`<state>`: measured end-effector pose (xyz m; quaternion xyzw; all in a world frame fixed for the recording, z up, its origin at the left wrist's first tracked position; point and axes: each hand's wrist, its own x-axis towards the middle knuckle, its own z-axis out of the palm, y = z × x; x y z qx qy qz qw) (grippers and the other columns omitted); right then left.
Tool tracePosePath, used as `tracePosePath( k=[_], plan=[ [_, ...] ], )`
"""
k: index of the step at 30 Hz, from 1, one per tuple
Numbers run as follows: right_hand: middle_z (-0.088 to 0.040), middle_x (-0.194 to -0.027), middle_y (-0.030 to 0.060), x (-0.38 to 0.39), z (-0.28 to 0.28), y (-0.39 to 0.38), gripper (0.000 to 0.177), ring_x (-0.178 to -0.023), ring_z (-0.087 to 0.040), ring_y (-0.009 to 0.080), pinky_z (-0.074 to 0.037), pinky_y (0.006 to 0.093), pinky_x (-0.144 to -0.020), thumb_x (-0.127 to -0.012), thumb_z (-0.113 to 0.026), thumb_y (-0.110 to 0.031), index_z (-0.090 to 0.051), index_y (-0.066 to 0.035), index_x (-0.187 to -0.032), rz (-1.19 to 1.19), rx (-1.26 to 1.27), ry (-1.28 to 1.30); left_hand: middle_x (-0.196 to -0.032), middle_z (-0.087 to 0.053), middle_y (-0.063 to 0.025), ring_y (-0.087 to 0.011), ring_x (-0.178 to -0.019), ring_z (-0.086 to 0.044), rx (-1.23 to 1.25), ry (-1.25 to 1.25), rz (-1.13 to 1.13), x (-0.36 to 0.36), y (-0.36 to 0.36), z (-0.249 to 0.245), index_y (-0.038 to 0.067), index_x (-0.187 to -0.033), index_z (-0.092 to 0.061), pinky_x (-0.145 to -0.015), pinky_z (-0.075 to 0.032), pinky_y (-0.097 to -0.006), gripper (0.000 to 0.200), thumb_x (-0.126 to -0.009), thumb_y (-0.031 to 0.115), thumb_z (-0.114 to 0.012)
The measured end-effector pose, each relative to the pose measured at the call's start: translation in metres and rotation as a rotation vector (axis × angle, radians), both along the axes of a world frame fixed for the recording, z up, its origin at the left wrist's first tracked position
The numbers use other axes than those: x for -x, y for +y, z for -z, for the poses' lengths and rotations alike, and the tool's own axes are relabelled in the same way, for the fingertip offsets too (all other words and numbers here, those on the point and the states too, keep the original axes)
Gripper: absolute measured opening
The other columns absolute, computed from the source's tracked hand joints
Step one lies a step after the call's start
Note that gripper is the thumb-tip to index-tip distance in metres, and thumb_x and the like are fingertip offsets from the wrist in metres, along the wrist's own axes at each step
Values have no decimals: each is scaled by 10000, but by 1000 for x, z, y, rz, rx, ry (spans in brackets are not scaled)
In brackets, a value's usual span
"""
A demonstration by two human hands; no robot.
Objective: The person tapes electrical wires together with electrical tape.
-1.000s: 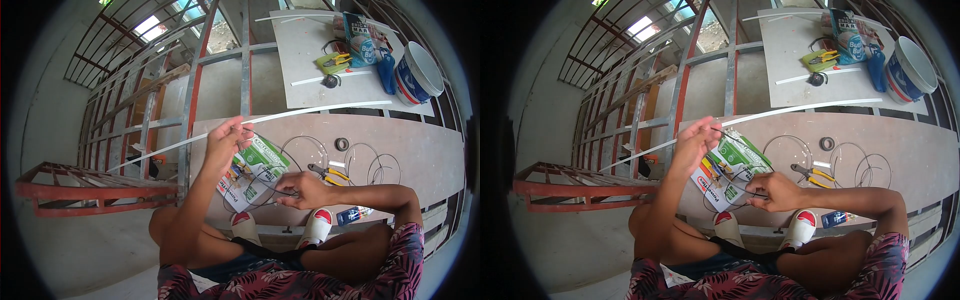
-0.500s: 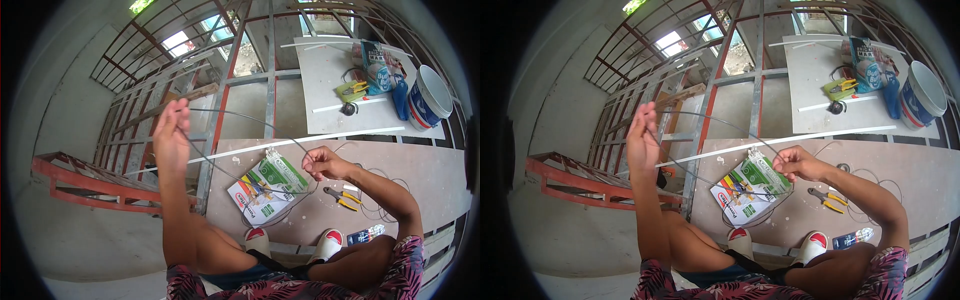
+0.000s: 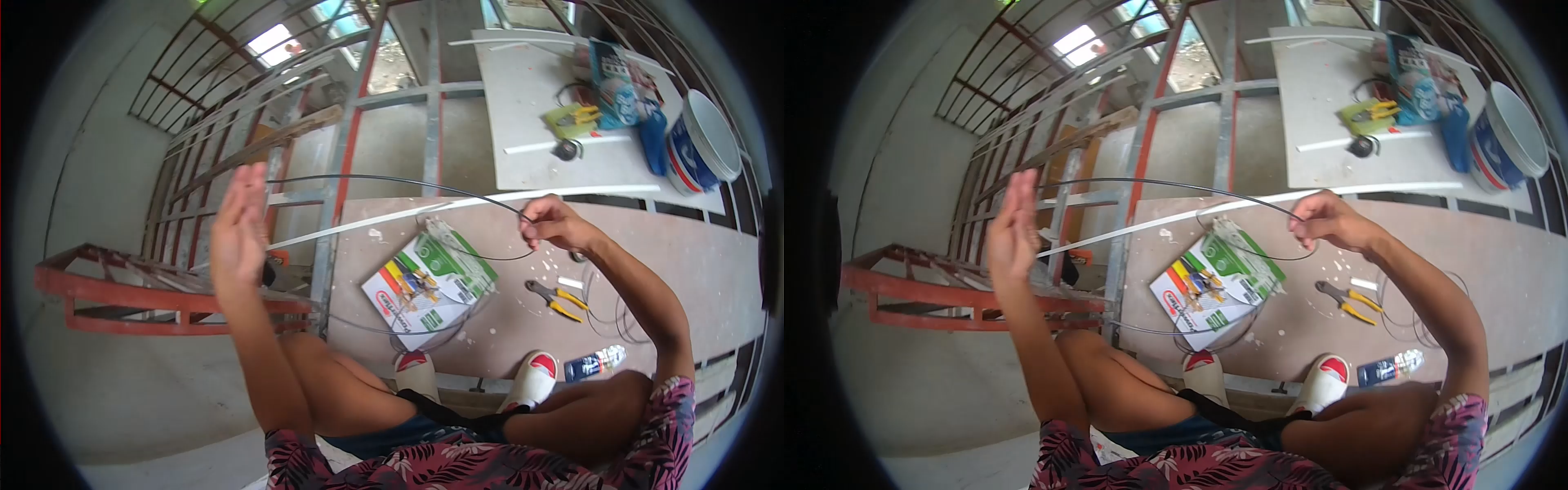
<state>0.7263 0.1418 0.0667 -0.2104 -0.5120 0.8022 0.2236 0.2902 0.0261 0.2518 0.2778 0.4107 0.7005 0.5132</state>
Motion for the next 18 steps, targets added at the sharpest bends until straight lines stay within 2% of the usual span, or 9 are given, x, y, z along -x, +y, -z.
tracePosePath(
  k=[3,5,6,8,11,15,18],
  plan=[
    [-630,-767,46,4,-6,9,72,-662,-597,124,-491,252,-627,-798,-656,25,-651,11,-868,107,-107,13,-1376,-476,-195,-197,-1188,-560,-12,88,27,-10,10,20,-14,-1375,-377,-853,-540,-261,426,-970,73,-475],
    [-630,-767,44,6,-8,14,98,-665,-598,121,-483,248,-627,-789,-643,35,-654,7,-883,74,-159,-32,-1363,-483,-206,-216,-1171,-562,-28,75,170,-15,15,22,-32,-1376,-370,-891,-521,-305,437,-970,89,-479],
    [-626,-764,42,9,-11,13,117,-667,-596,118,-474,242,-621,-785,-626,38,-654,4,-894,61,-160,-53,-1363,-483,-206,-216,-1171,-562,-41,89,156,-23,16,21,-32,-1376,-370,-891,-521,-305,437,-970,89,-479],
    [-605,-718,36,16,-19,11,122,-627,-567,105,-462,233,-594,-785,-616,34,-653,4,-897,4,-229,-78,-1396,-436,-238,-243,-1195,-545,-23,74,284,-39,19,21,-28,-1417,-308,-1004,-462,-336,496,-960,55,-481],
    [-554,-644,10,28,-35,4,76,-563,-493,80,-404,233,-528,-833,-612,-30,-650,20,-877,-12,-238,-113,-1380,-452,-242,-248,-1171,-558,-27,158,388,-55,21,24,-29,-1418,-307,-960,-481,-348,519,-949,63,-510],
    [-542,-636,-6,31,-42,8,124,-551,-459,61,-362,221,-509,-877,-615,-109,-654,8,-875,59,-246,-127,-1342,-476,-255,-256,-1114,-584,-28,191,462,-62,23,30,-57,-1393,-328,-936,-497,-355,503,-949,69,-527],
    [-533,-661,-31,25,-42,19,124,-553,-429,48,-341,213,-506,-881,-635,-122,-661,-8,-921,153,-259,-91,-1343,-471,-264,-241,-1087,-594,-17,186,405,-61,23,31,-68,-1383,-335,-923,-502,-339,488,-951,63,-520]
  ],
)
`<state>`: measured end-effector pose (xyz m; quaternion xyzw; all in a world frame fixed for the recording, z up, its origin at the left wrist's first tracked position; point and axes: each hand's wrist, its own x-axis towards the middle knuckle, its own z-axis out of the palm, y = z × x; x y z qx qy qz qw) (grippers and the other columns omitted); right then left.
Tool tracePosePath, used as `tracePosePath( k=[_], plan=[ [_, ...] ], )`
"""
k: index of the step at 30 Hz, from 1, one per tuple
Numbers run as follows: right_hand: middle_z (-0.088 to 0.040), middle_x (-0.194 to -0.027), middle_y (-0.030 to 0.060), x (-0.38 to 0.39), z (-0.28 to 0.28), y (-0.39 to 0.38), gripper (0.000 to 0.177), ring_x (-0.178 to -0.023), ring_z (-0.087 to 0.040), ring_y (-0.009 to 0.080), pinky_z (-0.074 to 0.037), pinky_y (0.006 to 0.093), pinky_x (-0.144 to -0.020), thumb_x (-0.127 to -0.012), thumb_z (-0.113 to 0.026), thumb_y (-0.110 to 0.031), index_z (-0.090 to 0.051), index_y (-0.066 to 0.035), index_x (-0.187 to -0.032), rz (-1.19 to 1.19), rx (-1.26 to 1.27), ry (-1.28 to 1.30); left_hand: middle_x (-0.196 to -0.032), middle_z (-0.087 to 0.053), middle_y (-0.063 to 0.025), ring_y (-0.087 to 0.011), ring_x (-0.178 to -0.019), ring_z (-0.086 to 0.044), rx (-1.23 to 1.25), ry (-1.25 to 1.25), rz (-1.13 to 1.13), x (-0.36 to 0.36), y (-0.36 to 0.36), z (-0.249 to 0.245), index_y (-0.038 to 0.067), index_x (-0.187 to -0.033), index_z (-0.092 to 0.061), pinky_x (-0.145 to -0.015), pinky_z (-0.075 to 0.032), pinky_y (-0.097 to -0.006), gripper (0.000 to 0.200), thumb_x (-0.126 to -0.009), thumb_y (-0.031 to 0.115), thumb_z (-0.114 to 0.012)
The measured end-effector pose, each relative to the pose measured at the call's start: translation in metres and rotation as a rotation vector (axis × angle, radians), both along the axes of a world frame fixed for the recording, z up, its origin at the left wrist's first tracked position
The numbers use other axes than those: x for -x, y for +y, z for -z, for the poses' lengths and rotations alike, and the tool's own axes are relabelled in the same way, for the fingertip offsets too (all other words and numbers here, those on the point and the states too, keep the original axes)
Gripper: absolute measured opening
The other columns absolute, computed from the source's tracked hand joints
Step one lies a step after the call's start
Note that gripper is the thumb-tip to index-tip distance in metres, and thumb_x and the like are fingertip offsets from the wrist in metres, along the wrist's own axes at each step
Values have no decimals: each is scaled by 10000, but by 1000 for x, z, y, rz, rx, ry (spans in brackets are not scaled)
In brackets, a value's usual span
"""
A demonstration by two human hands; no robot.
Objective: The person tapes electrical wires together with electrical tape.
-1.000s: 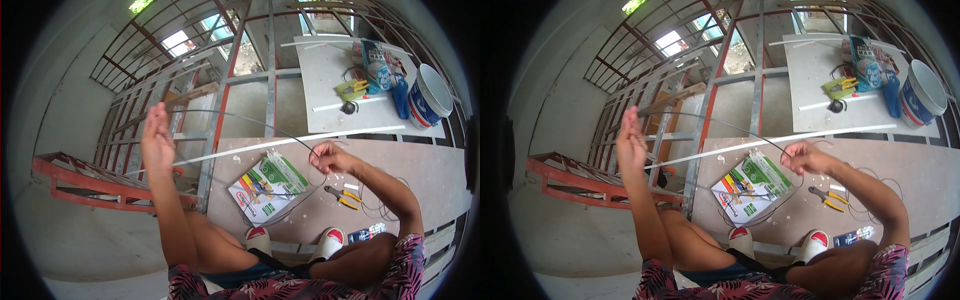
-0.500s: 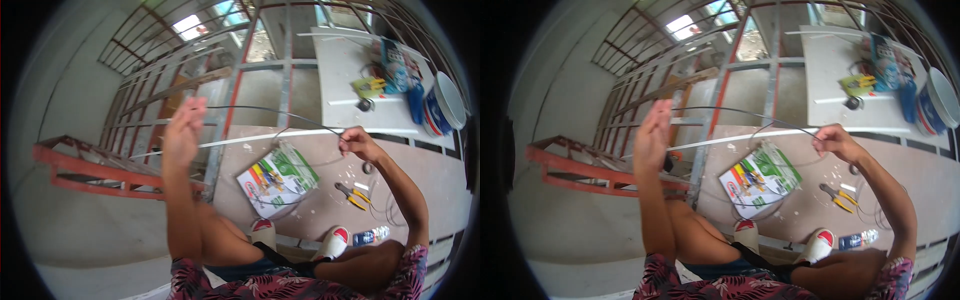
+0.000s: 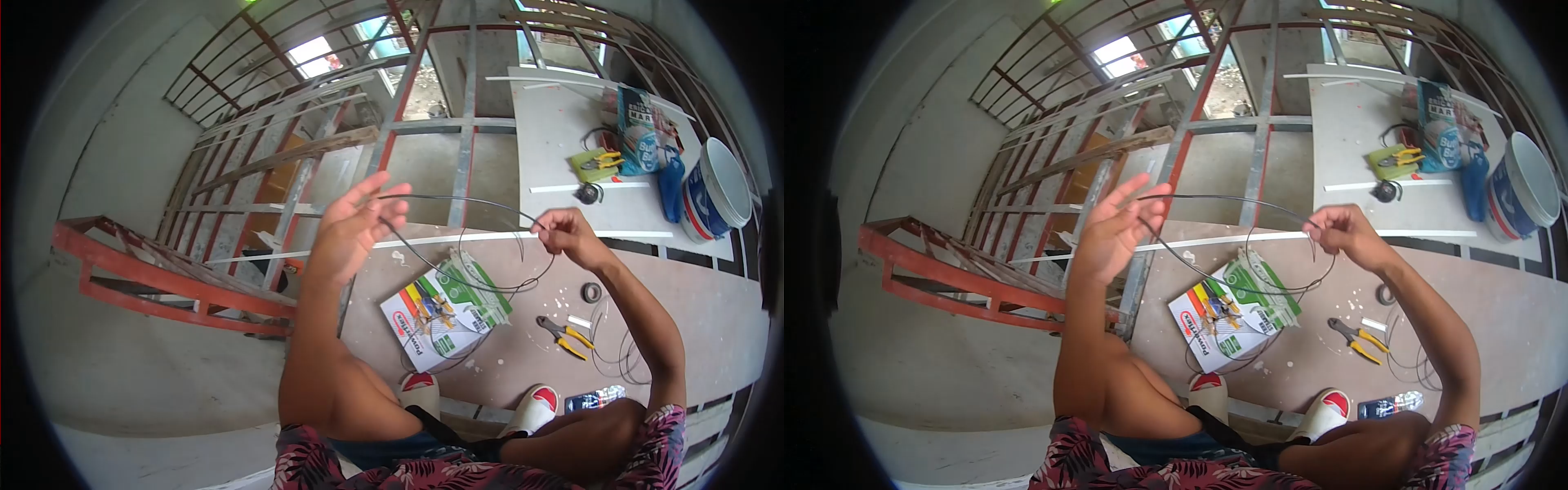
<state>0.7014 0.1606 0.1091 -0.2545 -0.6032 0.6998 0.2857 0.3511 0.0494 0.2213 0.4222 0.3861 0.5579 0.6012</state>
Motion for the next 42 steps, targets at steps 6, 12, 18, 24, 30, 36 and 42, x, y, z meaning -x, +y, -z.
tracePosePath(
  k=[6,12,18,24,30,36,42],
  plan=[
    [-491,-696,-46,-14,12,19,190,-565,-385,48,-318,207,-519,-872,-642,-122,-654,-11,-1026,65,171,98,-1341,-468,-275,-222,-1076,-572,0,-22,-123,18,3,7,-75,-1379,-335,-963,-470,-337,479,-943,31,-501],
    [-580,-774,2,-21,18,27,188,-581,-418,65,-329,211,-525,-881,-600,-91,-657,-18,-1044,40,248,187,-1387,-427,-263,-211,-1119,-562,11,-76,-213,44,8,16,-70,-1384,-332,-987,-474,-313,466,-944,-5,-473],
    [-578,-771,1,-21,16,27,186,-590,-416,61,-306,211,-511,-872,-591,-78,-664,-29,-1036,55,256,148,-1404,-412,-255,-203,-1155,-551,8,-83,-270,48,4,10,-59,-1381,-348,-1006,-476,-307,427,-968,2,-439],
    [-592,-792,13,-22,29,23,228,-642,-519,71,-421,202,-569,-837,-565,-55,-655,-34,-1046,19,205,44,-1389,-434,-246,-177,-1098,-567,47,-47,-271,37,3,7,-58,-1380,-358,-968,-474,-283,441,-959,11,-469],
    [-627,-792,29,1,34,-34,230,-694,-591,95,-495,225,-644,-827,-551,6,-661,-4,-1028,-254,83,-54,-1214,-599,-175,-117,-820,-615,167,291,-99,20,-6,1,-56,-1318,-424,-737,-519,-249,473,-894,57,-603],
    [-608,-914,42,13,41,-55,182,-818,-572,109,-460,237,-695,-808,-671,4,-682,11,-989,-316,-185,-159,-1148,-638,-145,-95,-801,-601,205,617,89,-1,-10,-3,-45,-1278,-486,-661,-492,-222,448,-867,45,-636],
    [-641,-964,54,3,38,-28,310,-684,-571,103,-467,258,-643,-800,-691,-52,-638,-35,-1105,-390,-124,-327,-978,-675,-76,-93,-843,-604,257,830,213,-8,-15,5,-32,-1198,-580,-668,-494,-229,333,-887,73,-629]
  ],
)
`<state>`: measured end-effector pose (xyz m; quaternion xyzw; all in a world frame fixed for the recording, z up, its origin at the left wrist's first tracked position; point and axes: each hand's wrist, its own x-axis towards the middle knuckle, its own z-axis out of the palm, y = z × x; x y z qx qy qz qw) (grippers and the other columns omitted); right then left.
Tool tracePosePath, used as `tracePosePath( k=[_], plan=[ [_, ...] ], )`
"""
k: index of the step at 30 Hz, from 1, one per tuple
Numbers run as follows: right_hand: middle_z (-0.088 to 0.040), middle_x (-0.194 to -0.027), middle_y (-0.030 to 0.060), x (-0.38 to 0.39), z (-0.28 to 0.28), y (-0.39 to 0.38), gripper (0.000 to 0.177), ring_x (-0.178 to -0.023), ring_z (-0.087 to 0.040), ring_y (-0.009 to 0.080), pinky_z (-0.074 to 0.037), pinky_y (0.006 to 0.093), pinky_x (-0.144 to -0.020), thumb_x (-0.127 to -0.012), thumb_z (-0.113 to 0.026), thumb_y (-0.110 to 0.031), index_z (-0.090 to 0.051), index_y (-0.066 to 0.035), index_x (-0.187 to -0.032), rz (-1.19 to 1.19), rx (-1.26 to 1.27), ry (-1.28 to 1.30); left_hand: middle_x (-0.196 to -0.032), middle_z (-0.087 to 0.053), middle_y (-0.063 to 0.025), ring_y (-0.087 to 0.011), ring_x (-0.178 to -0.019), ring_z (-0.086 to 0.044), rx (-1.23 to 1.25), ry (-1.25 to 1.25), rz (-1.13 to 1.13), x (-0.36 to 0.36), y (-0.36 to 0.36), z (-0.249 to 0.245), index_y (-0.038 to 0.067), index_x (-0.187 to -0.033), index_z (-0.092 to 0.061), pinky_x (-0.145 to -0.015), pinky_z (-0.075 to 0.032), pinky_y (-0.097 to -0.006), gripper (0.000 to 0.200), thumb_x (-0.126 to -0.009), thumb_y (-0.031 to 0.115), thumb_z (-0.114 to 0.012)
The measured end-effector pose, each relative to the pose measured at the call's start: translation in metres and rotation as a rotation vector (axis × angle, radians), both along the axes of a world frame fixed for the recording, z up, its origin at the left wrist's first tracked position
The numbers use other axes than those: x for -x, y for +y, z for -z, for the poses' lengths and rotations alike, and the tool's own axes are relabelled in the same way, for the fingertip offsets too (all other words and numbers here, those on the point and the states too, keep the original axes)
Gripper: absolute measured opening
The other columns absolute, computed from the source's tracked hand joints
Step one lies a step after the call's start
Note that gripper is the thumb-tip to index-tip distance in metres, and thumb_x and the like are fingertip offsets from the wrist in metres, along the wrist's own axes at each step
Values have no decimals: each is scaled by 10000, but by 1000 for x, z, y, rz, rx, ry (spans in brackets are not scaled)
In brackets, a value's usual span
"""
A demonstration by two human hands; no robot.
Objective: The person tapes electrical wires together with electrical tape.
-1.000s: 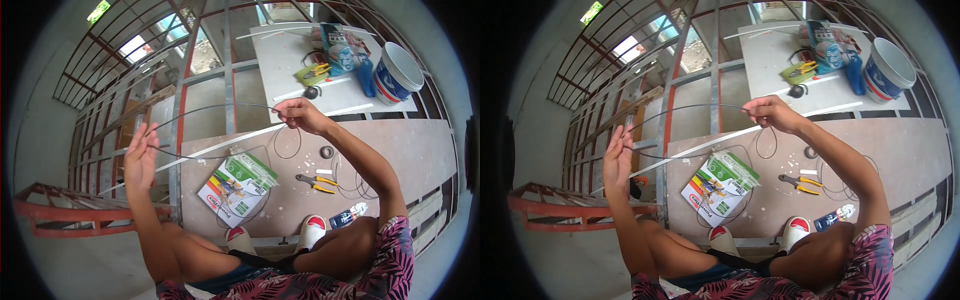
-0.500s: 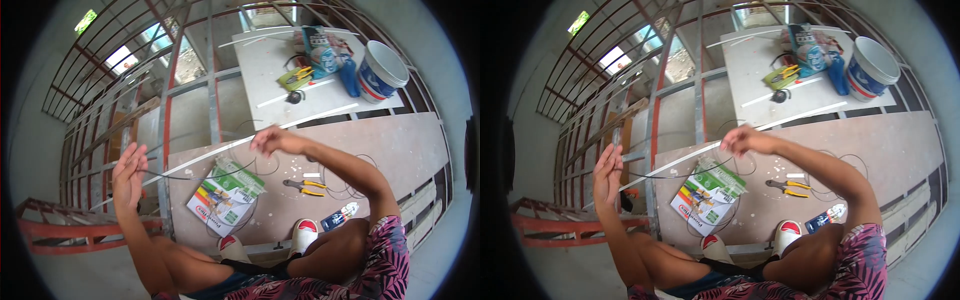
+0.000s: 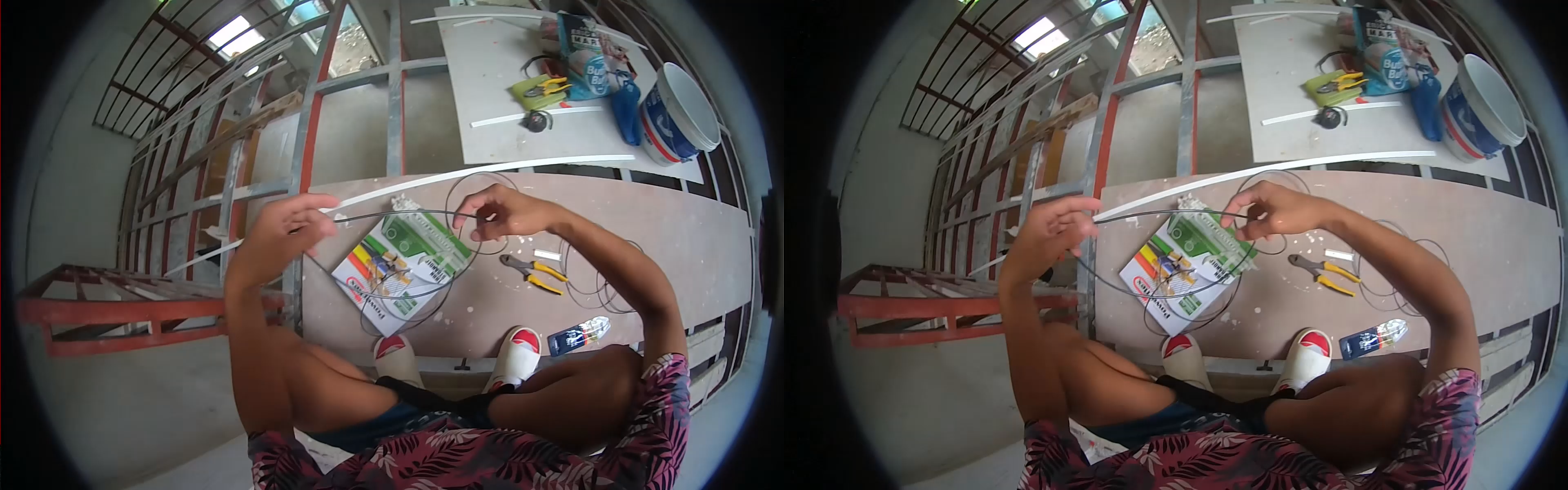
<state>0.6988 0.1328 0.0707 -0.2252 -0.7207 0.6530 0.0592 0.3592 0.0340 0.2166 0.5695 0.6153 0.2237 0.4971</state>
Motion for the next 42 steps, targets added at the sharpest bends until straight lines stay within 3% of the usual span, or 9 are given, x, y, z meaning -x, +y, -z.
tracePosePath(
  k=[10,18,25,27,29,33,35,39,42],
  plan=[
    [-686,-979,82,0,61,-75,444,-871,-624,128,-499,275,-722,-822,-724,-174,-581,-2,-1205,-617,401,-183,-939,-681,-87,-112,-823,-617,325,-7,507,-42,-16,47,-1,-1143,-641,-732,-500,-266,270,-915,130,-579],
    [-676,-900,60,-3,82,-96,301,-767,-615,109,-491,248,-633,-808,-682,-85,-632,19,-1086,-498,349,15,-787,-674,-78,-175,-688,-637,148,248,843,-62,-23,72,78,-1050,-669,-662,-499,-322,270,-933,294,-556],
    [-634,-798,49,5,20,-71,128,-612,-553,70,-446,235,-521,-838,-650,-84,-651,-6,-939,-125,498,78,-819,-676,-106,-142,-729,-639,244,110,558,-66,-17,53,-12,-1083,-644,-637,-496,-290,266,-919,191,-589],
    [-597,-795,32,6,12,-66,171,-700,-559,72,-465,230,-624,-867,-672,-95,-634,19,-989,-105,530,51,-866,-677,-94,-135,-750,-638,116,-180,213,-65,-15,52,-39,-1097,-628,-653,-507,-263,265,-908,147,-617],
    [-601,-828,30,13,9,-71,193,-775,-566,83,-475,239,-701,-865,-678,-94,-635,9,-1022,25,322,321,-898,-674,-103,-143,-786,-641,81,-154,174,-62,-9,37,-28,-1141,-592,-677,-512,-250,286,-899,120,-624],
    [-618,-885,22,17,-1,-79,223,-810,-566,90,-477,242,-789,-855,-673,-52,-625,4,-1066,-33,260,381,-961,-660,-126,-157,-872,-632,30,-726,-128,-42,-2,32,15,-1194,-523,-715,-496,-269,303,-899,51,-579],
    [-628,-881,27,15,-4,-77,212,-759,-564,79,-486,249,-687,-849,-682,-67,-618,20,-1031,-81,331,399,-1046,-648,-111,-149,-892,-616,-234,-1001,-86,-17,6,36,33,-1198,-518,-737,-484,-269,302,-908,85,-585],
    [-586,-769,-4,1,-12,-61,163,-634,-544,66,-470,237,-579,-891,-665,-138,-633,-13,-990,-88,186,253,-1201,-604,-37,-110,-936,-578,-468,-1432,-514,74,12,-16,58,-1350,-450,-771,-503,-256,378,-976,96,-497],
    [-561,-690,-28,-15,-37,-45,165,-571,-524,52,-437,217,-514,-920,-654,-222,-655,-57,-940,16,72,124,-1214,-602,-56,-117,-918,-587,-800,-1377,-446,184,5,-17,60,-1396,-409,-783,-515,-254,409,-990,79,-460]
  ],
)
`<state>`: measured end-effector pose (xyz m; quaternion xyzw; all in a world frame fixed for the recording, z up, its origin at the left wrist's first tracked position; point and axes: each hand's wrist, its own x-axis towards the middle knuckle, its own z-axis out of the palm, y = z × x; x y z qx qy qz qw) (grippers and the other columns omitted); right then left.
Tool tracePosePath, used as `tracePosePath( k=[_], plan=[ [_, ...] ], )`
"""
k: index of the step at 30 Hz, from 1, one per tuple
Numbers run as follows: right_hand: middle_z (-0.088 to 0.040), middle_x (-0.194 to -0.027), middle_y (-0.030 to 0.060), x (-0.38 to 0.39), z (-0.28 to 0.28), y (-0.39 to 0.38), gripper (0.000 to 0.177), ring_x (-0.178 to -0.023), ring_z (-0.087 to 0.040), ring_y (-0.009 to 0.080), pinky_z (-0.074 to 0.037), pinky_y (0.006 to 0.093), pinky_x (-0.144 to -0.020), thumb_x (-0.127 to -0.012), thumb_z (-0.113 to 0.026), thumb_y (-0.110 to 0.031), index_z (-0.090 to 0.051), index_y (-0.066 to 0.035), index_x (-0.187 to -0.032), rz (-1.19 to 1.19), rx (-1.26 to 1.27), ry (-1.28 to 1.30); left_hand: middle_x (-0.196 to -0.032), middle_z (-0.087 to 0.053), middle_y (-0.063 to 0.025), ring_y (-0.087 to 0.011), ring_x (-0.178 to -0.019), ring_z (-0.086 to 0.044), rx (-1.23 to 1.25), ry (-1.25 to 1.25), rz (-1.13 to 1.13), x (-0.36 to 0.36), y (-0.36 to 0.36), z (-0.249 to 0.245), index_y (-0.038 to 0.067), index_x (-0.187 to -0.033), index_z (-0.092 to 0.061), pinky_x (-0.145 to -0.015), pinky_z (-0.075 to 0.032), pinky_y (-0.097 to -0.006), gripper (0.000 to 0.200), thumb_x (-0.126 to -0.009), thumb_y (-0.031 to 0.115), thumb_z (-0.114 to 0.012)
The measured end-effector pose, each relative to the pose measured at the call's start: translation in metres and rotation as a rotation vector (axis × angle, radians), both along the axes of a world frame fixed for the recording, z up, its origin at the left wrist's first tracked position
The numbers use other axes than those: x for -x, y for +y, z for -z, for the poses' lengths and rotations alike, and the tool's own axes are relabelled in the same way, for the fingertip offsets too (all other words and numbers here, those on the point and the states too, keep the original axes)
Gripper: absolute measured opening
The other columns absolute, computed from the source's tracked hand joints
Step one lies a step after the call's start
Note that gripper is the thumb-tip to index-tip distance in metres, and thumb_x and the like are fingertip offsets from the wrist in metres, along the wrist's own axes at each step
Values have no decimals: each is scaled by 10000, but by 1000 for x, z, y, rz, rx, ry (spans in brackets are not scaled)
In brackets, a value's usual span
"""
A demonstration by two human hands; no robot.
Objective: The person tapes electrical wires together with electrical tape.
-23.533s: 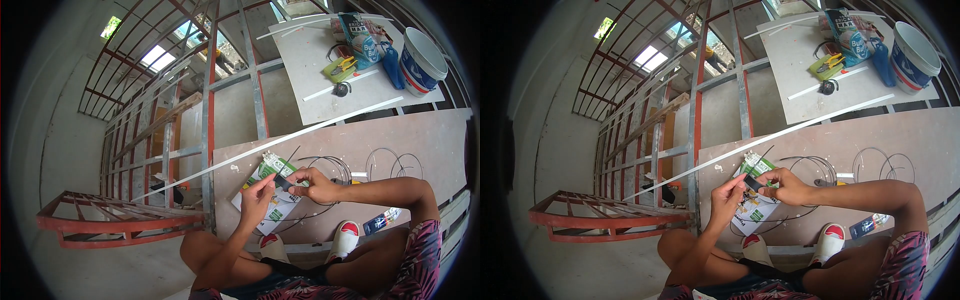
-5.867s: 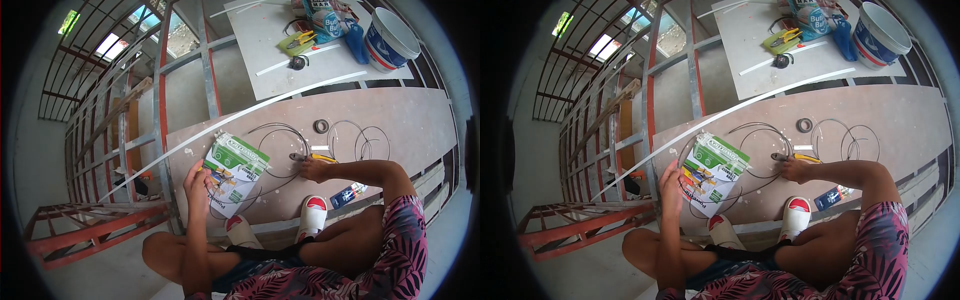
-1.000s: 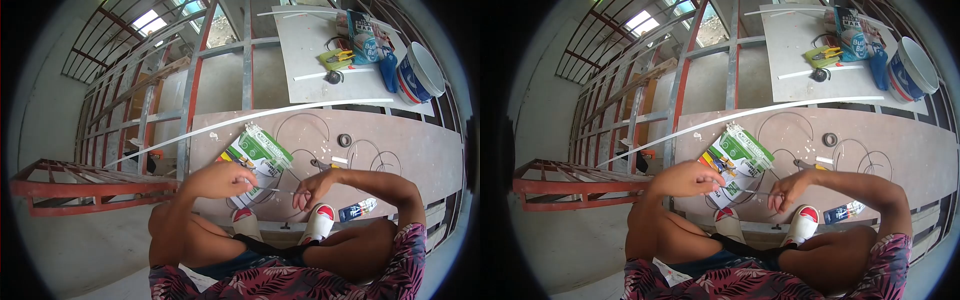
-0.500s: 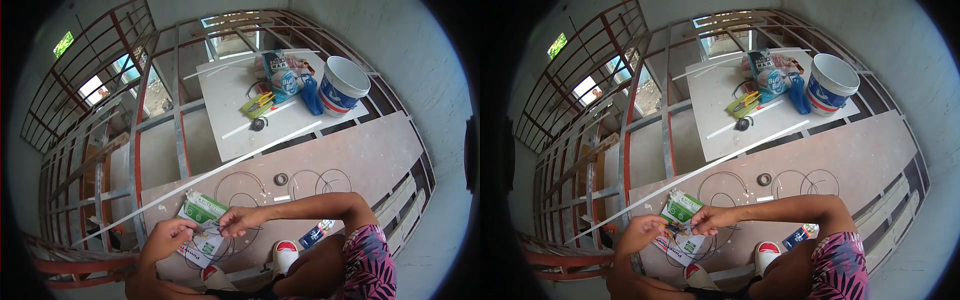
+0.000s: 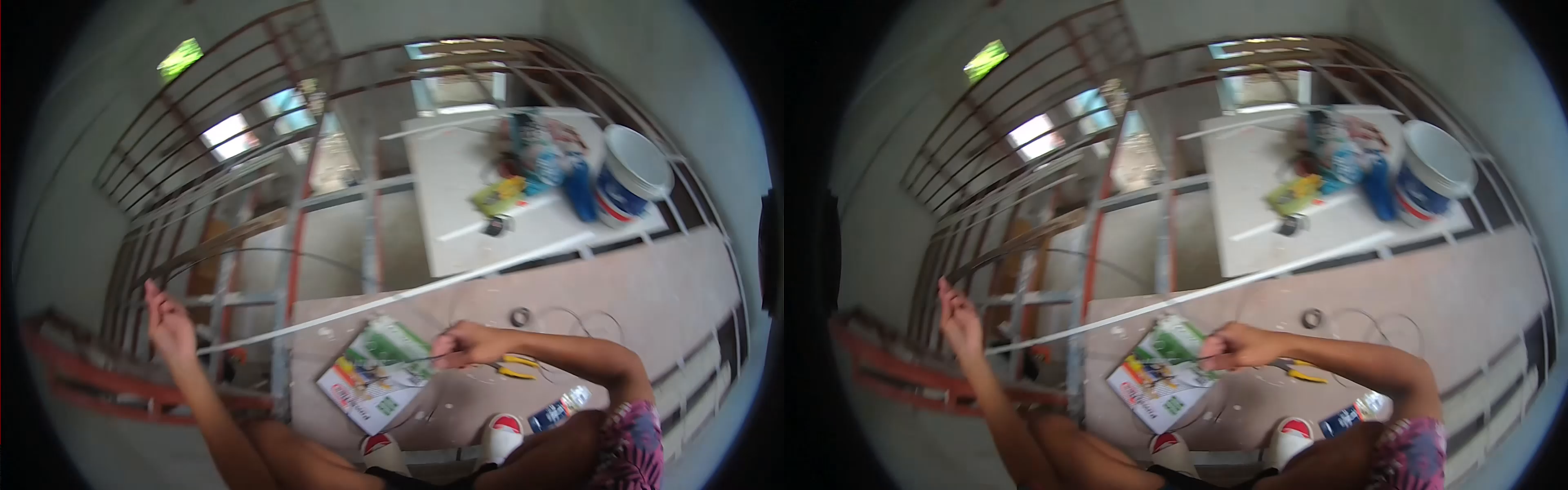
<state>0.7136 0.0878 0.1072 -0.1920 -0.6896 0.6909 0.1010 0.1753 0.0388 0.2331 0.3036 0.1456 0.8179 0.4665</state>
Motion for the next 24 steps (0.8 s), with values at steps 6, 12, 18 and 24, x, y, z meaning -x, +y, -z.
tracePosePath(
  k=[6,12,18,24],
  plan=[
    [-531,-638,-19,-33,-26,23,229,-549,-505,53,-396,223,-484,-941,-624,-240,-673,-23,-994,249,67,-33,-917,-603,-66,-116,-734,-539,368,433,-454,34,-20,21,-44,-1314,-456,-703,-460,-255,374,-987,132,-504],
    [-623,-655,60,-54,-44,17,241,-525,-591,119,-481,253,-497,-959,-572,-180,-663,42,-930,219,160,-52,-980,-658,-130,-150,-807,-648,625,850,-601,41,-19,44,-49,-1202,-511,-745,-532,-267,310,-1002,179,-446],
    [-642,-1156,196,-47,14,-31,270,-1089,-598,275,-461,393,-948,-882,-592,25,-608,86,-1145,-218,630,3,-1058,-643,-191,-321,-1055,-615,390,16,-416,-36,16,26,3,-1041,-500,-929,-505,-444,287,-1041,212,-303],
    [-443,-1414,190,0,-79,-22,874,-1293,-443,300,-313,421,-1087,-749,-786,-396,-394,56,-1386,149,-230,-158,-486,-359,8,-132,-379,-312,469,-332,5,-181,44,36,155,-630,-414,-365,-223,-295,276,-882,220,-505]
  ],
)
